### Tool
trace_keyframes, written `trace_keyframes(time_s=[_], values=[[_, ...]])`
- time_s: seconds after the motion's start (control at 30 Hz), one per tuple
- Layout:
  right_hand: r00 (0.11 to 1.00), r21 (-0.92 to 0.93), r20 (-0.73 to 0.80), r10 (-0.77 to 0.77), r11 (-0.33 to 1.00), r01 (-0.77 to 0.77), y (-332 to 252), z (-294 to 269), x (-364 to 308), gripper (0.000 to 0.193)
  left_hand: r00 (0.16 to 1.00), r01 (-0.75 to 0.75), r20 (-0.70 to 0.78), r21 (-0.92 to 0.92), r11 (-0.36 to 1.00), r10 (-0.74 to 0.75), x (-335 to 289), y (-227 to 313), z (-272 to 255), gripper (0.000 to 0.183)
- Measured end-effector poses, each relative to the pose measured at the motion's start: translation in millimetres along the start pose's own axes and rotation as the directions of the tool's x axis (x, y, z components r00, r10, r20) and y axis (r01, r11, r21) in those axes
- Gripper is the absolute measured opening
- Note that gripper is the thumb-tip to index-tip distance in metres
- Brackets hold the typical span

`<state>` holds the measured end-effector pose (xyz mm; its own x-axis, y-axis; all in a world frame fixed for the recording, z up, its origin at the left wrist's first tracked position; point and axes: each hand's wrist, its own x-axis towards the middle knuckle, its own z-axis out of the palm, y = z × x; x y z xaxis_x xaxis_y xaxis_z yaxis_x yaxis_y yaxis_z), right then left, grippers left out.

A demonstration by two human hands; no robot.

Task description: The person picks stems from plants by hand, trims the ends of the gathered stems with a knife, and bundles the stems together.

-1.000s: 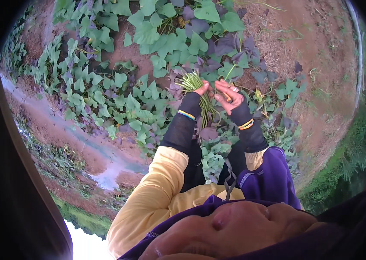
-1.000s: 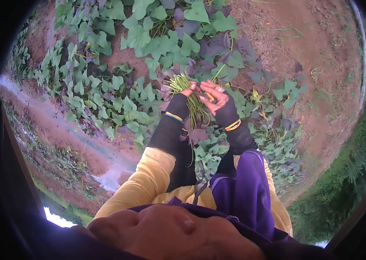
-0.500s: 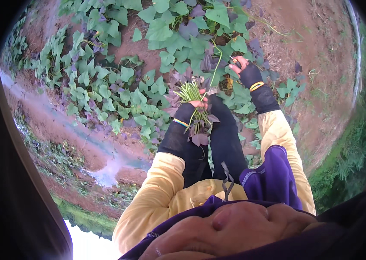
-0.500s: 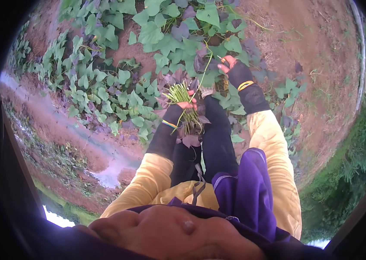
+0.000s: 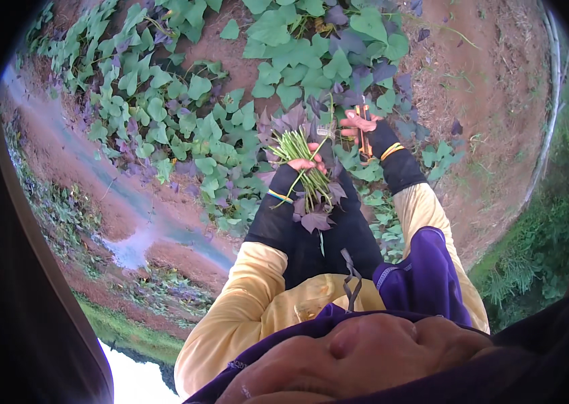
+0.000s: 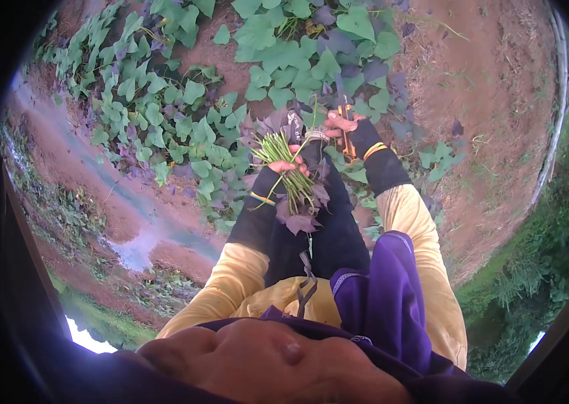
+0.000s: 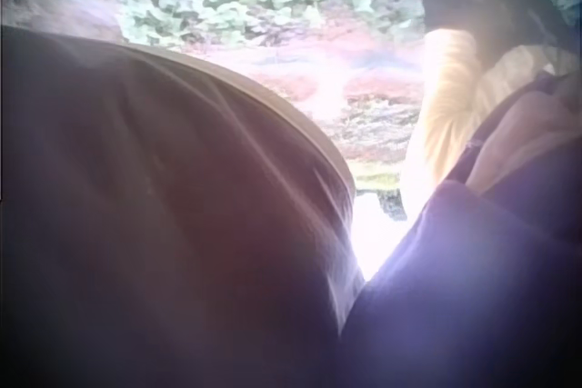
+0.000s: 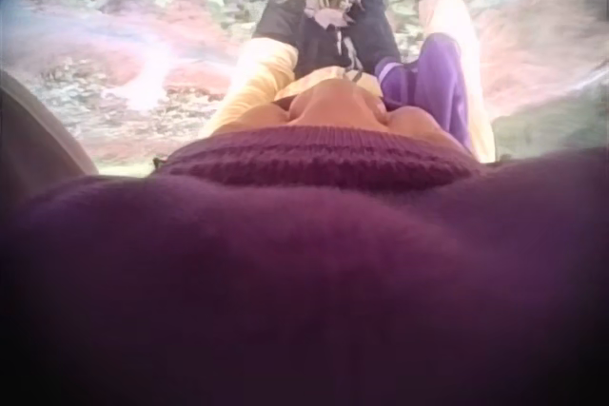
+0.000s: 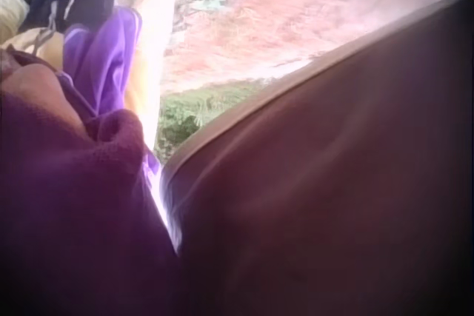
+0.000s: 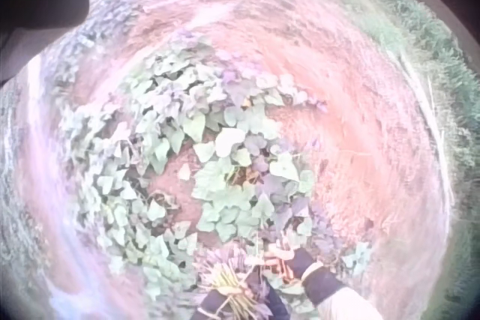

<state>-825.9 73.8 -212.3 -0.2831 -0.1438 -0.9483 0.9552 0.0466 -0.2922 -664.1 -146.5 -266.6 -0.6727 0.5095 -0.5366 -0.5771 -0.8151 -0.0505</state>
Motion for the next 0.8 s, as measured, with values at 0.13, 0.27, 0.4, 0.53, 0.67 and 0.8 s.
trace_keyframes(time_s=[0.13,0.27,0.4,0.53,0.67,0.8], values=[[0.949,0.133,-0.106,-0.296,0.942,0.308,11.2,49.3,-9.8,0.039,0.993,0.100,-0.083,0.155,0.983,-0.088,15.3,-16.4,32.3,0.051],[0.842,-0.159,-0.083,-0.533,0.841,0.516,-46.3,60.7,-24.3,0.021,0.899,-0.203,-0.378,0.082,0.976,0.219,-11.2,6.1,58.1,0.034],[0.574,-0.617,0.236,-0.784,0.336,0.712,-62.0,48.6,-32.5,0.023,0.802,-0.307,-0.504,0.109,0.945,0.319,-22.6,37.0,66.1,0.019],[0.723,-0.611,0.421,-0.548,0.417,0.673,-27.3,60.2,-43.3,0.019,0.858,-0.366,-0.365,0.060,0.929,0.361,-0.9,46.3,111.0,0.032],[0.699,-0.640,0.386,-0.602,0.372,0.673,1.4,61.9,-43.4,0.019,0.896,-0.301,-0.309,0.101,0.948,0.318,2.7,45.8,105.4,0.037],[0.838,-0.588,0.294,-0.459,0.605,0.538,-20.3,67.4,-64.5,0.015,0.808,-0.496,0.247,0.776,0.390,0.536,-8.2,36.4,82.4,0.027]])
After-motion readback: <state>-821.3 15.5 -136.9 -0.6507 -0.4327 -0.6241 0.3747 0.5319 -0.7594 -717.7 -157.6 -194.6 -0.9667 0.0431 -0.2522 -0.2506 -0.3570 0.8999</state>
